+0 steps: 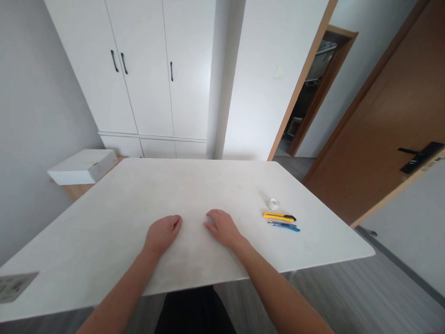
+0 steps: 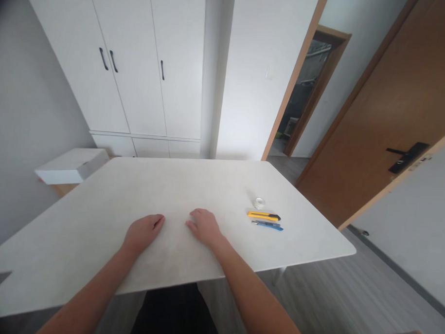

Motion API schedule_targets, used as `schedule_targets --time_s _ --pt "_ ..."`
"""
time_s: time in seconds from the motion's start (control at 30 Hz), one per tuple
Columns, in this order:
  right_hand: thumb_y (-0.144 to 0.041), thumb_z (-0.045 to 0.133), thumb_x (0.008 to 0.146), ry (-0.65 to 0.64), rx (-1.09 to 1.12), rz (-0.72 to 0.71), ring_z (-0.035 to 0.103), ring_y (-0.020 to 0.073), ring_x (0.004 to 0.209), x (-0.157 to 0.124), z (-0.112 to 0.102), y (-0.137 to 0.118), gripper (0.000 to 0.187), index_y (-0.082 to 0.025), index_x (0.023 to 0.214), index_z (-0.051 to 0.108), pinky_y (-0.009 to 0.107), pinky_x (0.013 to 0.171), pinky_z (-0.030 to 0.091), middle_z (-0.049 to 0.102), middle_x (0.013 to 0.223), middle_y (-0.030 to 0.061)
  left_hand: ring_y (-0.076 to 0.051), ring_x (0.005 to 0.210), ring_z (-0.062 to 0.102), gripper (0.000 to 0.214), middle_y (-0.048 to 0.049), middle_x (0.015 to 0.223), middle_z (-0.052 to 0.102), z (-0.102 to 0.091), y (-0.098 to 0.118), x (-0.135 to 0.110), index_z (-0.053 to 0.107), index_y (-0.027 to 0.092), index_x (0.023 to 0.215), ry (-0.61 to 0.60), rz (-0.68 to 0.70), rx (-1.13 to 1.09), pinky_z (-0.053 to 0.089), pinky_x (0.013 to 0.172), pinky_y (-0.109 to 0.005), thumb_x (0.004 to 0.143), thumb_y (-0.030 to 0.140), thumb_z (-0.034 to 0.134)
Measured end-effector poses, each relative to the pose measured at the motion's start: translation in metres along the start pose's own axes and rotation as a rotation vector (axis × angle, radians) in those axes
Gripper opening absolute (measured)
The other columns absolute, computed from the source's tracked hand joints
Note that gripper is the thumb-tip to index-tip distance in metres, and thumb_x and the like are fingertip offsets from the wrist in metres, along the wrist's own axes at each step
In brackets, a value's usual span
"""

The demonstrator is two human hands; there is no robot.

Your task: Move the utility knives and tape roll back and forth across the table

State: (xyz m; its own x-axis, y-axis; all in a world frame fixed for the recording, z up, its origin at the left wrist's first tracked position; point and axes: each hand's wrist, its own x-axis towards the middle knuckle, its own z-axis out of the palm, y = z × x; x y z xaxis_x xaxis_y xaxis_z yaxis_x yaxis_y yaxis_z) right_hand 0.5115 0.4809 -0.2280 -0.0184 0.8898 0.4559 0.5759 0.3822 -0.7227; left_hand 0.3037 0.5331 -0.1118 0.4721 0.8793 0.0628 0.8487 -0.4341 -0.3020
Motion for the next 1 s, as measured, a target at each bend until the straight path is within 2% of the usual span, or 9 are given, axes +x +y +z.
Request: schedule_targets --time_s 0.07,0.17,1.0 --pt "-0.038 0.058 0.095 0.028 -0.063 -0.026 0.051 0.0254 0.124 0.006 0.014 -0.009 0.035 -0.016 0.122 0.063 0.040 0.110 0.035 0.060 0.131 0.0129 -0.019 0.093 0.067 0.042 -0.0061 0.100 0.073 0.001 0.000 0.000 0.069 0.022 0.095 0.011 0.005 0.001 0.042 0.076 -0.028 0.102 0.038 0.030" --pt "-0.036 0.058 0.095 0.050 -0.094 -0.024 0.047 0.0259 0.129 0.003 0.022 -0.011 0.037 -0.017 0.126 0.062 0.041 0.113 0.030 0.055 0.138 0.0135 -0.021 0.092 0.067 0.042 -0.0064 0.100 0.073 0.003 0.000 0.000 0.069 0.021 0.095 0.022 0.005 0.010 0.042 0.076 -0.029 0.102 0.037 0.031" --pt "-0.033 0.057 0.096 0.089 -0.058 0.025 0.050 0.0231 0.127 0.002 0.026 -0.003 0.034 -0.016 0.124 0.064 0.038 0.112 0.033 0.059 0.135 0.0117 -0.019 0.095 0.067 0.042 -0.0049 0.103 0.073 0.004 -0.003 0.001 0.070 0.021 0.097 0.012 -0.012 -0.016 0.043 0.078 -0.028 0.102 0.037 0.032"
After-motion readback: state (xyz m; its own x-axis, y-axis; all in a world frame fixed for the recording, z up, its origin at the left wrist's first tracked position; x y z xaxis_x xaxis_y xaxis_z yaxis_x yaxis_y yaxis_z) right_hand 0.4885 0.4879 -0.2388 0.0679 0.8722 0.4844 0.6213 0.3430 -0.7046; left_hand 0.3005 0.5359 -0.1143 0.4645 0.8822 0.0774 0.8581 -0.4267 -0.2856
